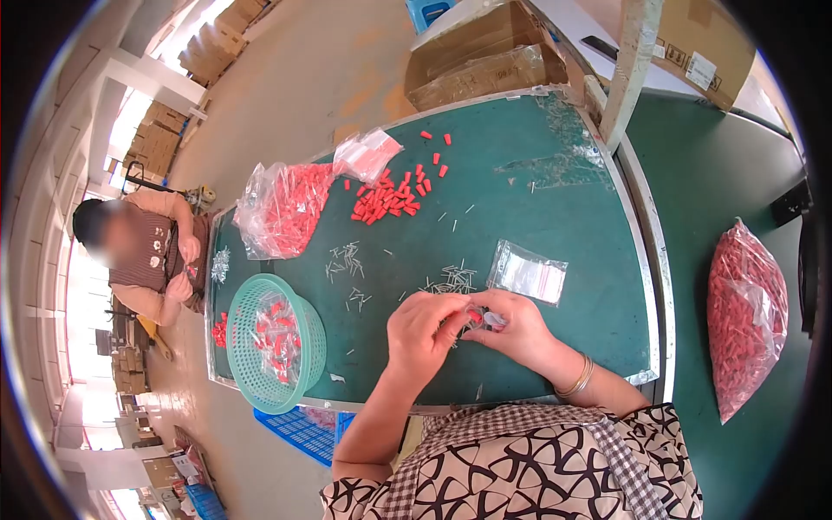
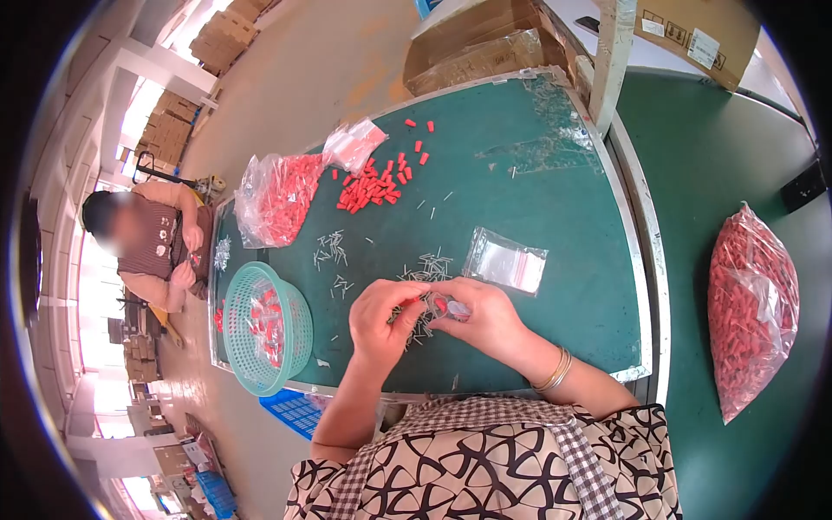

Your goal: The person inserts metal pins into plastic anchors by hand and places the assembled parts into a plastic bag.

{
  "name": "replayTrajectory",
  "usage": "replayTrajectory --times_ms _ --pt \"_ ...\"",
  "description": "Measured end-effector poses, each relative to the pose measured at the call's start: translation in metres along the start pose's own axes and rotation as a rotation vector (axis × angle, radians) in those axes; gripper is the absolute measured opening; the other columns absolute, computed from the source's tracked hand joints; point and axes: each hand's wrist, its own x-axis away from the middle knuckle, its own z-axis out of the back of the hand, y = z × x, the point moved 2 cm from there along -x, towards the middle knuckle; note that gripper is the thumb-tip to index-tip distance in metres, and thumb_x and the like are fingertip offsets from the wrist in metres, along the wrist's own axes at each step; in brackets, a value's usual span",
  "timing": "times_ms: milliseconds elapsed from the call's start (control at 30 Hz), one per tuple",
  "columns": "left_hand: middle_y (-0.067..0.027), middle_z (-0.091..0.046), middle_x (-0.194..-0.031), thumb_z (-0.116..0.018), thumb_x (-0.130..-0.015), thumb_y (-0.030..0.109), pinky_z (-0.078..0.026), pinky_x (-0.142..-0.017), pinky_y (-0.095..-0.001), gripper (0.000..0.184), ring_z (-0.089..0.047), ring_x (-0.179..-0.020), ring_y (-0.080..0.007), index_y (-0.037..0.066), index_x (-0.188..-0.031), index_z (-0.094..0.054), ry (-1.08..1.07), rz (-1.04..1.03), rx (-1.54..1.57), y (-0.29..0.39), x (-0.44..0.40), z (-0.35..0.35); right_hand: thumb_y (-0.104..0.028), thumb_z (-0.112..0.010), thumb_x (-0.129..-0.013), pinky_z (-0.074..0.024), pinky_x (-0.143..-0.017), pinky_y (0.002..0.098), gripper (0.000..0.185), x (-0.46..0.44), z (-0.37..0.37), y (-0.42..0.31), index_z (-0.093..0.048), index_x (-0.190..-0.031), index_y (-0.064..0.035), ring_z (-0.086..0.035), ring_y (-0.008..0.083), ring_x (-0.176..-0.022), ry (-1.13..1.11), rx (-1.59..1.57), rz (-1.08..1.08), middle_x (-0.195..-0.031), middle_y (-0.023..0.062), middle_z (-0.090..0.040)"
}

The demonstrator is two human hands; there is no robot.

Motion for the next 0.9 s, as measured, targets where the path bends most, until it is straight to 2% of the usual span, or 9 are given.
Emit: replayTrajectory --times_ms 67,167,200,300,500,600,700,800,900 --pt "-0.0025 -0.072 -0.096 -0.075 -0.077 0.007 -0.05 -0.073 -0.0327 0.017 -0.065 -0.086 -0.0214 0.008 -0.091 -0.065 0.046 -0.111 -0.043 0.004 0.002 -0.008 -0.013 -0.08 -0.073 -0.0522 -0.075 0.0331 0.044 0.0 -0.001 0.002 -0.065 -0.114 -0.0056 -0.065 0.0237 -0.085 -0.005 -0.051 -0.006 -0.093 0.0088 -0.067" --pt "-0.0077 -0.072 -0.095 -0.072 -0.078 -0.001 -0.052 -0.068 -0.0296 0.018 -0.065 -0.085 -0.024 0.003 -0.093 -0.063 0.088 -0.204 0.027 0.007 0.002 -0.018 -0.011 -0.079 -0.074 -0.052 -0.076 0.0327 0.043 0.002 -0.001 0.003 -0.064 -0.114 -0.0052 -0.065 0.0205 -0.086 -0.05 -0.152 -0.075 -0.096 0.0085 -0.067" --pt "-0.0102 -0.072 -0.096 -0.067 -0.086 0.002 -0.051 -0.071 -0.0279 0.012 -0.064 -0.087 -0.0228 0.003 -0.096 -0.062 0.087 -0.156 0.06 0.007 0.005 -0.02 -0.011 -0.079 -0.075 -0.052 -0.077 0.0324 0.043 0.002 -0.001 0.002 -0.064 -0.115 -0.0051 -0.065 0.0193 -0.087 -0.071 -0.19 -0.107 -0.097 0.0084 -0.067" --pt "-0.008 -0.071 -0.1 -0.065 -0.088 0.006 -0.052 -0.077 -0.0328 0.008 -0.063 -0.099 -0.0254 0.004 -0.096 -0.063 0.117 0.218 0.357 0.01 0.015 -0.025 -0.008 -0.077 -0.077 -0.0516 -0.078 0.0309 0.041 0.005 -0.004 0.001 -0.064 -0.116 -0.0049 -0.064 0.0152 -0.09 -0.103 -0.326 -0.117 -0.101 0.007 -0.068" --pt "-0.0127 -0.069 -0.106 -0.063 -0.09 0.005 -0.051 -0.083 -0.0347 0.004 -0.061 -0.106 -0.0303 0.003 -0.093 -0.064 0.13 0.228 0.444 0.0 0.03 -0.035 -0.002 -0.074 -0.079 -0.0524 -0.079 0.0279 0.042 0.006 -0.004 0.003 -0.063 -0.119 -0.0036 -0.062 0.0111 -0.09 -0.164 -0.52 -0.208 -0.104 0.006 -0.067" --pt "-0.0146 -0.065 -0.114 -0.067 -0.086 0.008 -0.05 -0.087 -0.0377 0.008 -0.06 -0.109 -0.0317 0.004 -0.093 -0.065 0.039 0.082 0.285 -0.005 0.033 -0.027 -0.001 -0.074 -0.079 -0.0525 -0.081 0.0269 0.041 0.004 0.0 -0.005 -0.062 -0.118 -0.0008 -0.063 0.0108 -0.092 -0.22 -0.44 -0.306 -0.102 0.0069 -0.067" --pt "-0.0166 -0.062 -0.122 -0.071 -0.084 0.019 -0.048 -0.09 -0.0399 0.019 -0.058 -0.111 -0.0333 0.003 -0.094 -0.067 0.004 -0.017 0.146 -0.006 0.033 -0.016 -0.002 -0.074 -0.079 -0.0529 -0.077 0.0272 0.042 0.008 -0.004 0.0 -0.062 -0.119 -0.0014 -0.064 0.0108 -0.087 -0.159 -0.473 -0.319 -0.101 0.007 -0.068" --pt "-0.0159 -0.055 -0.13 -0.075 -0.076 0.015 -0.048 -0.09 -0.0422 0.026 -0.06 -0.109 -0.0341 0.009 -0.101 -0.068 -0.106 -0.068 0.004 0.001 0.028 -0.008 -0.004 -0.073 -0.081 -0.0528 -0.07 0.0264 0.041 0.007 -0.013 0.013 -0.063 -0.12 -0.0045 -0.063 0.0102 -0.08 -0.07 -0.401 -0.07 -0.099 0.0072 -0.069" --pt "-0.0144 -0.052 -0.134 -0.075 -0.075 0.014 -0.05 -0.088 -0.0413 0.029 -0.06 -0.109 -0.033 0.011 -0.103 -0.068 -0.325 -0.09 -0.163 0.014 0.018 0.001 -0.008 -0.072 -0.082 -0.0529 -0.063 0.0263 0.04 0.004 -0.011 0.01 -0.063 -0.121 -0.007 -0.062 0.0104 -0.073 -0.148 -0.262 -0.003 -0.098 0.0065 -0.07"
